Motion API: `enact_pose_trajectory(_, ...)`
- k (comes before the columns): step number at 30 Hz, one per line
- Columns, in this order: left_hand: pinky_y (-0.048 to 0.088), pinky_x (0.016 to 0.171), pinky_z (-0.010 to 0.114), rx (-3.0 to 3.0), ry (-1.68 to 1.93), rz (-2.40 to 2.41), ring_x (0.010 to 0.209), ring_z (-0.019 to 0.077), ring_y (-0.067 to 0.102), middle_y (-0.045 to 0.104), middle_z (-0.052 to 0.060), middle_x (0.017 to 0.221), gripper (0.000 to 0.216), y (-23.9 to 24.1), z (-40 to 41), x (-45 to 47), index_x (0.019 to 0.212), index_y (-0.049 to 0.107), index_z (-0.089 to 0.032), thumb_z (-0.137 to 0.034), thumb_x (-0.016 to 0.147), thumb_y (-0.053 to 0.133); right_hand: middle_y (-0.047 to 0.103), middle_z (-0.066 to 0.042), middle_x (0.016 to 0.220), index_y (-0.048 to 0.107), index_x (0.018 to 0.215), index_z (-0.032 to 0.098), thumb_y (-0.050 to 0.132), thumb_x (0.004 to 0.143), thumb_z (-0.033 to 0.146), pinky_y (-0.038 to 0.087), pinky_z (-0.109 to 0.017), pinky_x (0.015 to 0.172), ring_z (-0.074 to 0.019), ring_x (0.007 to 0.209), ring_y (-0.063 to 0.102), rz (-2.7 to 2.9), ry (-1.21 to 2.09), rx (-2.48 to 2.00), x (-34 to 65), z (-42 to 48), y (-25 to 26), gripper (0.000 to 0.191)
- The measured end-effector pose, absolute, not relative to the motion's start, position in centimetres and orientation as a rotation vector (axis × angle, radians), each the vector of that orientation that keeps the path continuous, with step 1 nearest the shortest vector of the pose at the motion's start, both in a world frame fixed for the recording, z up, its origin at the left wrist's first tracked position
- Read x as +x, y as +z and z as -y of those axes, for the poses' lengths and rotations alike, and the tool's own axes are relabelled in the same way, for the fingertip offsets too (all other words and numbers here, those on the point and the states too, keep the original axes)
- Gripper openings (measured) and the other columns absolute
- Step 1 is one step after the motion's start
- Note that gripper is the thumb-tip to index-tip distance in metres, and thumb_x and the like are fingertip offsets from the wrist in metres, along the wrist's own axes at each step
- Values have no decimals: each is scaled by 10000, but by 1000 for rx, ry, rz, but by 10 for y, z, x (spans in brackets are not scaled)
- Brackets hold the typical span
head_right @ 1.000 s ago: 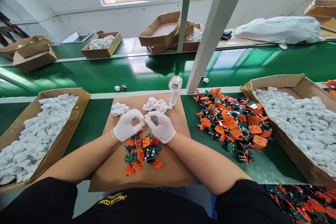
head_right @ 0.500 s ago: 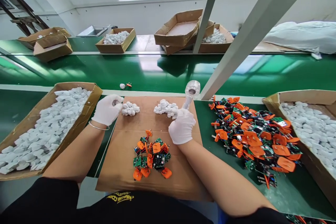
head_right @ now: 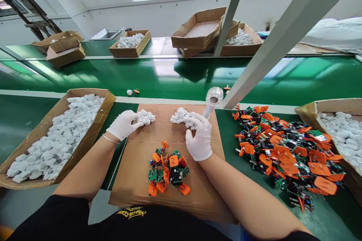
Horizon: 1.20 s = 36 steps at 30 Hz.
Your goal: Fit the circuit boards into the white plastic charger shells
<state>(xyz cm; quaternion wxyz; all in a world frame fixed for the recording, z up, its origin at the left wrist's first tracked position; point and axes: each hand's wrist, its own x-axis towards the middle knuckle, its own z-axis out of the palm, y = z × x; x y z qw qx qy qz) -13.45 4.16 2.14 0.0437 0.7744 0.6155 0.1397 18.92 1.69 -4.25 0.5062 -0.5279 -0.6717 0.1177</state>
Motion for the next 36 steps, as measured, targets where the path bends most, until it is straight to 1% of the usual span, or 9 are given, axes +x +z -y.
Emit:
enact_pose_trajectory(3,372,618,302,2408,453,-1738,681,209,551,597,52,697,225,22,-44,-140,682,641,-210,-381,828,640,522,-139,1337,577,1188,229,608,775,77,575,-434,860,-287,1191,574,1582,311,-1162,185,-8,-32,441)
enact_pose_trajectory(8,422,630,289,2057,557,-1517,643,172,554,634,22,678,280,24,-50,-149,674,632,-193,-413,847,609,561,-126,1307,559,1162,236,614,807,70,462,-563,1079,-300,1291,543,1633,300,-992,184,-3,-21,396)
enact_pose_trajectory(11,448,609,289,1847,714,-1504,617,162,556,641,25,673,347,24,-54,-154,655,624,-189,-426,890,531,607,-115,1250,564,1151,236,613,815,80,450,-568,1095,-277,1233,586,1666,340,-934,185,-5,-23,374)
enact_pose_trajectory(15,428,546,286,1764,913,-1561,555,143,524,622,19,672,310,27,-50,-145,770,613,-187,-397,936,459,660,-115,1201,584,1128,234,622,831,123,514,-514,1025,-258,1164,628,1615,582,-899,185,-6,-32,320)
enact_pose_trajectory(19,519,758,347,1975,937,-1288,754,175,639,698,40,811,160,32,-34,-93,972,673,-191,-301,866,624,732,-104,1054,627,1071,217,642,854,222,580,-430,912,-224,995,707,1511,1134,-853,181,-4,-37,218)
enact_pose_trajectory(23,516,832,359,2305,803,-1011,833,186,633,697,28,827,187,22,-22,-26,972,702,-222,-152,808,648,757,-76,1007,631,1064,211,742,785,345,588,-403,885,-205,924,731,1290,1541,-773,177,-9,-33,329)
enact_pose_trajectory(30,501,782,344,2180,961,-1009,835,184,563,600,45,945,436,-10,-23,-4,1160,586,-217,-137,736,650,757,-50,926,675,955,186,804,699,341,583,-316,768,-161,797,712,1122,1691,-835,175,-21,-28,326)
enact_pose_trajectory(33,481,699,302,1883,1050,-991,755,151,513,534,23,872,304,-19,-34,-18,1010,549,-209,-132,718,577,716,-11,781,667,896,181,805,666,267,537,-261,607,-113,627,636,1058,1669,-888,174,-19,-28,282)
enact_pose_trajectory(36,447,604,260,1632,1078,-1059,669,126,493,508,0,765,181,-26,-43,-22,919,526,-207,-137,754,548,656,24,671,692,857,177,787,652,217,513,-252,599,-102,608,594,1083,1611,-898,173,-18,-26,229)
